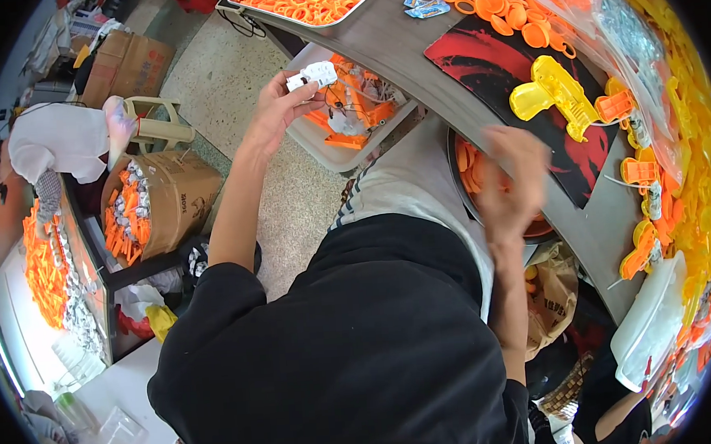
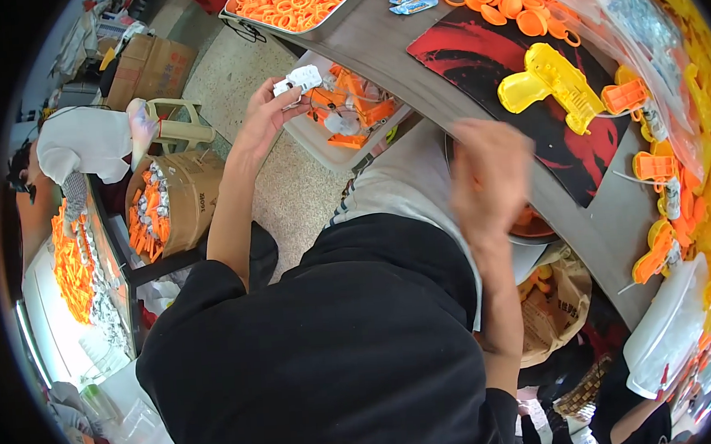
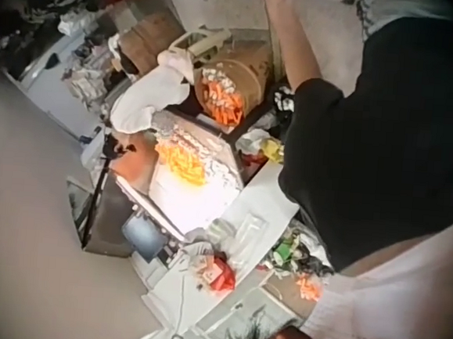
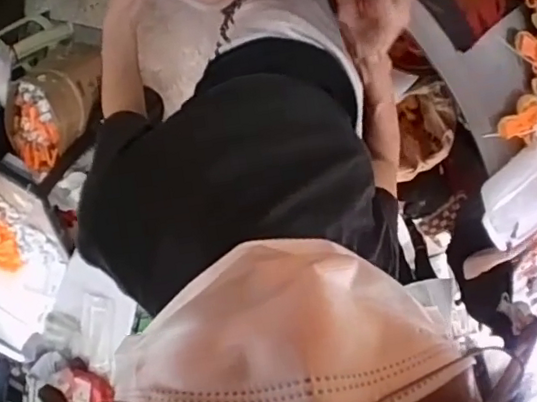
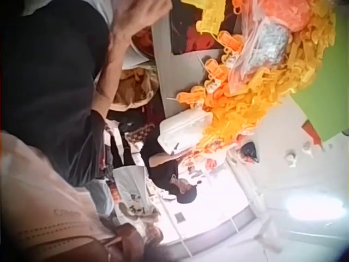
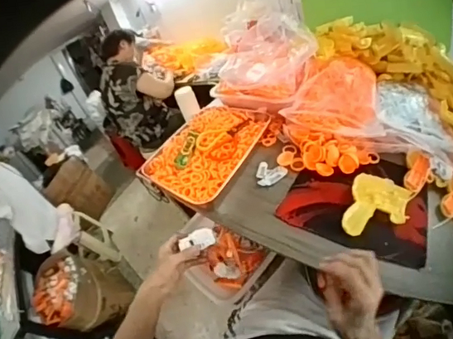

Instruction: Assembling small plastic toy components and placing them into individual plastic bags.

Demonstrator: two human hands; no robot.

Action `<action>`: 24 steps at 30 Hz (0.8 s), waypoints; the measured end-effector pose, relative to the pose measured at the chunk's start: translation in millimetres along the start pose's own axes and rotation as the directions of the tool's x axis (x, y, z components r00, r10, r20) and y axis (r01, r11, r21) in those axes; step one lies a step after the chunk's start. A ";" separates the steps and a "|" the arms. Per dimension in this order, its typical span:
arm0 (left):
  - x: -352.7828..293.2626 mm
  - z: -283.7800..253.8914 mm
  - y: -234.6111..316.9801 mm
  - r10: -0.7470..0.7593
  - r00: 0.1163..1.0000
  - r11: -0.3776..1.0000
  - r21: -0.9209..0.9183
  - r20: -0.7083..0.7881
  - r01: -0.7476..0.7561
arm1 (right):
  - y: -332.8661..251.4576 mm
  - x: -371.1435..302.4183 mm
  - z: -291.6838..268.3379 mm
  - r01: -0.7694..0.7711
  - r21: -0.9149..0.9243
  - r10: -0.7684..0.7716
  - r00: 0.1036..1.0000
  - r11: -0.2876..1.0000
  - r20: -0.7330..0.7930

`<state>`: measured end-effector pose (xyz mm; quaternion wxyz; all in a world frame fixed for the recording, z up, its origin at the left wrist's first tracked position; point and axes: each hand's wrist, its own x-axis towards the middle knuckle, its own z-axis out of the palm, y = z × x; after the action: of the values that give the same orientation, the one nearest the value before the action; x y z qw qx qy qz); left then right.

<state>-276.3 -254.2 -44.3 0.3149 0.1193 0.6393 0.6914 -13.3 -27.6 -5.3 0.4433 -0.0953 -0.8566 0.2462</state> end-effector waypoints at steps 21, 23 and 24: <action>-35.0 13.0 20.3 0.006 0.997 0.939 -0.343 0.075 0.020 | 2.9 -50.8 199.8 -0.336 0.083 0.252 0.828 0.938 0.500; -36.9 10.2 23.7 -0.010 0.992 0.902 -0.427 0.126 0.064 | 3.7 -50.7 208.5 -0.287 0.187 0.171 0.866 0.939 0.470; -36.7 8.1 23.0 -0.020 0.992 0.903 -0.423 0.124 0.071 | 2.7 -53.3 209.5 -0.296 0.189 0.178 0.863 0.936 0.473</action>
<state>-249.8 -268.9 -12.3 0.3860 0.0728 0.4557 0.7988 -151.0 -116.3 -146.4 0.2084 -0.0836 -0.8781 0.4226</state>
